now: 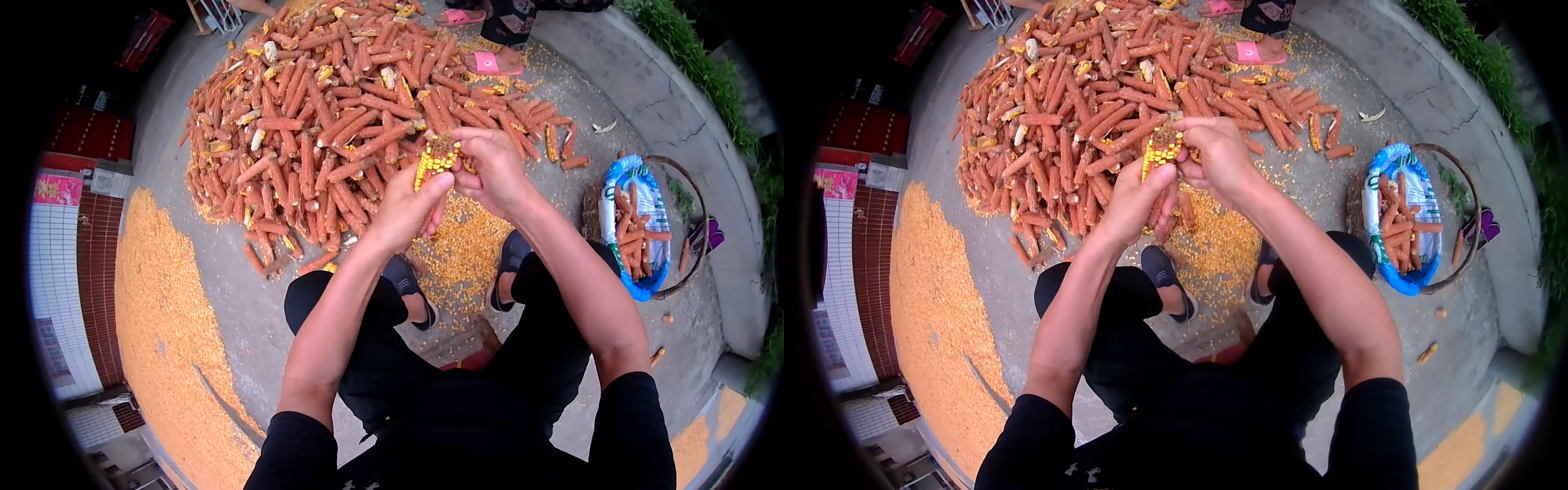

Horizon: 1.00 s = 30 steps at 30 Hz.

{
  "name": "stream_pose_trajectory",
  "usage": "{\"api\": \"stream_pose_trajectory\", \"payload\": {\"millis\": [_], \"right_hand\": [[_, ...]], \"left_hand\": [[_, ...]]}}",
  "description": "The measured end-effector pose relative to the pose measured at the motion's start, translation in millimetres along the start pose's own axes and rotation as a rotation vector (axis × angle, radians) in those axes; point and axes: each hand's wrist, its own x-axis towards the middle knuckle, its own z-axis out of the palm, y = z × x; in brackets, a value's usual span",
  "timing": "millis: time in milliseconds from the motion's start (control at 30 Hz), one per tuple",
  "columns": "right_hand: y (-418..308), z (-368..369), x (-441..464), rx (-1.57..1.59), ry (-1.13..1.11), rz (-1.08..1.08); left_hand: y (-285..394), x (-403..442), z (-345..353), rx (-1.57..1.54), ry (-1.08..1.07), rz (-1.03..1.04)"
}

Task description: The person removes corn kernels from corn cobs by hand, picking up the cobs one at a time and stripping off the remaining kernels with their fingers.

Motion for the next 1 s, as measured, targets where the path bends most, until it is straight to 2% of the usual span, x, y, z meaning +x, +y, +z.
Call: {"api": "stream_pose_trajectory", "payload": {"millis": [167, 267, 400, 500, 567, 867, 1000], "right_hand": [[1, 0, 1, -0.067, 0.01, -0.006], [1, 4, -2, -0.128, 0.032, -0.015], [3, 9, -3, -0.141, 0.039, -0.016], [3, -1, -1, -0.066, -0.065, 0.007], [4, 0, -2, -0.065, -0.058, -0.012], [-2, 10, -6, -0.051, -0.02, -0.026], [1, 9, -5, -0.169, 0.025, -0.049]], "left_hand": [[2, 0, 7, 0.16, 0.136, 0.106], [0, 0, 5, 0.151, 0.106, 0.111], [6, 0, 5, -0.072, 0.006, 0.034], [8, -2, 3, -0.113, -0.035, 0.011], [5, -1, 3, -0.177, -0.048, 0.003], [7, 4, 4, -0.003, 0.021, 0.109], [4, 2, 2, 0.017, 0.011, 0.033]]}}
